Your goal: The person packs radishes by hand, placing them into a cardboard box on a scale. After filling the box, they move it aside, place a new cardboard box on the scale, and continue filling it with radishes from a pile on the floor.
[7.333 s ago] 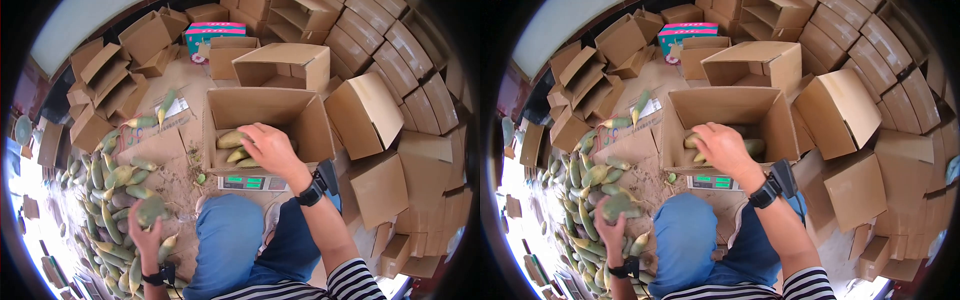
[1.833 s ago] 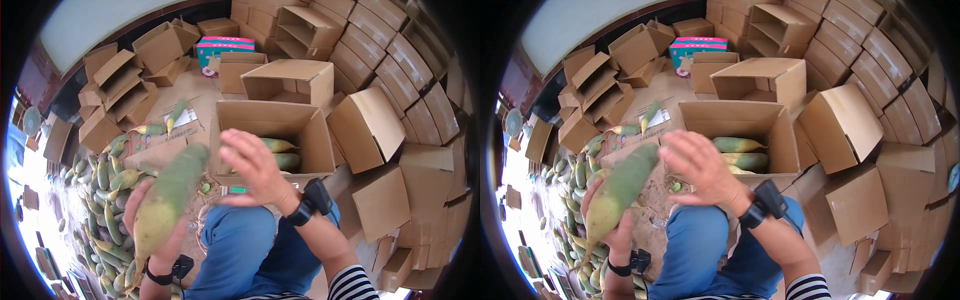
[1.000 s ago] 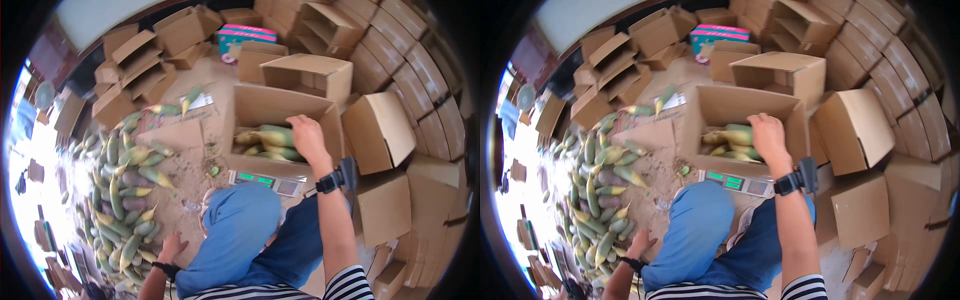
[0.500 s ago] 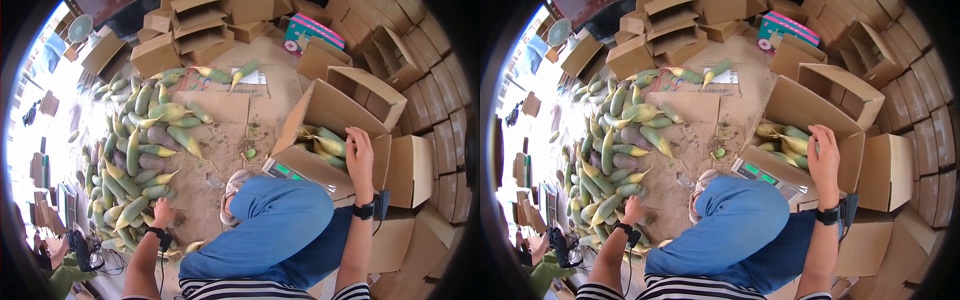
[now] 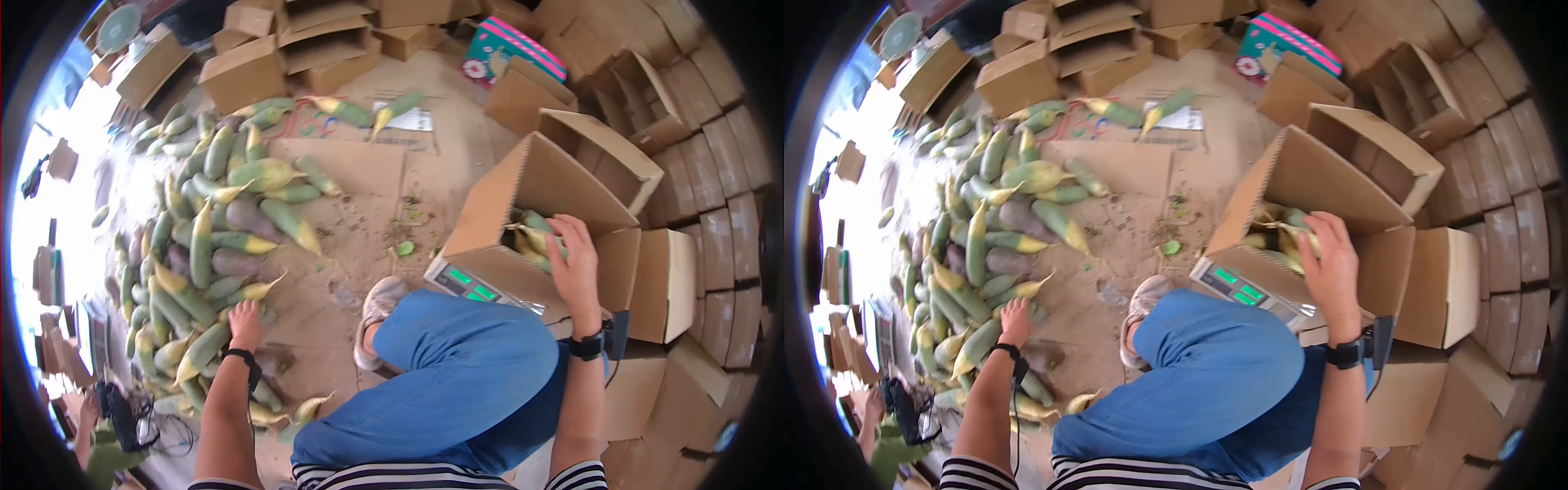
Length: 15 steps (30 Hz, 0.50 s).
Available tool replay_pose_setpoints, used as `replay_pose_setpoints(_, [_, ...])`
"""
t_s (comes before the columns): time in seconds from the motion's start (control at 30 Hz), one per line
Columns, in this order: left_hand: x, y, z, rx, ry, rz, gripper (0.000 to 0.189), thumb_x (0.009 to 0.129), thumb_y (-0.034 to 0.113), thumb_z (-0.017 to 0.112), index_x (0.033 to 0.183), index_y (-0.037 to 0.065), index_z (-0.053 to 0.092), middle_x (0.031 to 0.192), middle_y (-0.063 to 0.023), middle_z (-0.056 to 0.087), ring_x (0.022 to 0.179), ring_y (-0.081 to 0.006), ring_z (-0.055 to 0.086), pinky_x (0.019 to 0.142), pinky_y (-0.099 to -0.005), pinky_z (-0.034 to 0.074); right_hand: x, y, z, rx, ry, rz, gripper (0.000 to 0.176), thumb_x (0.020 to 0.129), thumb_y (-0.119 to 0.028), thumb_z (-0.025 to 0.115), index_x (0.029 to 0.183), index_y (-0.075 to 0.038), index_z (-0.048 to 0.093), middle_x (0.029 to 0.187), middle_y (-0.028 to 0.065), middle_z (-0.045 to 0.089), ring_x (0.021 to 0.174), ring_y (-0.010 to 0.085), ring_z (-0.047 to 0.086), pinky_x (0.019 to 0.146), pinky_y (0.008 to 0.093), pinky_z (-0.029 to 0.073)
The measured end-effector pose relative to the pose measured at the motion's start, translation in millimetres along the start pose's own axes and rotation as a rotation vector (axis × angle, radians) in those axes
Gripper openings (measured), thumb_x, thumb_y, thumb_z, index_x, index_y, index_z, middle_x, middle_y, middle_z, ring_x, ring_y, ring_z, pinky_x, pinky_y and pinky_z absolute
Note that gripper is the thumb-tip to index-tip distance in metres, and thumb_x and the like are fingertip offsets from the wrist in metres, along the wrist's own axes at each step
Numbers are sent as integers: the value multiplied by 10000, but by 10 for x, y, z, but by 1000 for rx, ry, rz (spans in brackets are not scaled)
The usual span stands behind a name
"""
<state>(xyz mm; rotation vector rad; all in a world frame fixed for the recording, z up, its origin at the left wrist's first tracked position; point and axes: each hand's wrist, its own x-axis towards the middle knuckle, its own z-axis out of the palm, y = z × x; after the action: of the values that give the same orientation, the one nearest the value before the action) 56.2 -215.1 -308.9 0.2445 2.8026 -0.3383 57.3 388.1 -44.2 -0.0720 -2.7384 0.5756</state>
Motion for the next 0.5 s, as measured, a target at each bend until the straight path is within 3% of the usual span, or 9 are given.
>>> replay_pose_setpoints(0.17, [227,3,291,225,8,-5,152,858,157,552,989,122,620,1024,-56,595,1012,-226,557,812,-386,441,-10,58,-2,18,38,-6,203,882,-125,623,1066,-39,632,1106,150,609,939,360,625,799,391,518])
replay_pose_setpoints(0.4, [11,-111,158,136,-45,37,143,836,110,567,978,105,578,1022,-77,585,1039,-260,562,825,-420,453,-26,58,-1,90,32,49,203,885,-144,623,1063,-47,631,1108,137,608,907,354,629,769,398,524])
replay_pose_setpoints(0.47, [-147,-152,20,23,-13,110,222,789,72,605,1002,84,543,1034,-96,576,1054,-290,557,843,-440,458,-19,45,0,81,36,34,203,887,-146,620,1066,-50,628,1111,137,606,897,359,627,756,406,524])
replay_pose_setpoints(0.5, [-182,-181,-26,-48,-22,106,373,688,50,692,1015,57,513,1063,-146,569,1100,-331,535,914,-437,454,-21,40,5,87,39,30,203,887,-146,620,1066,-50,628,1111,137,606,897,359,627,756,406,524])
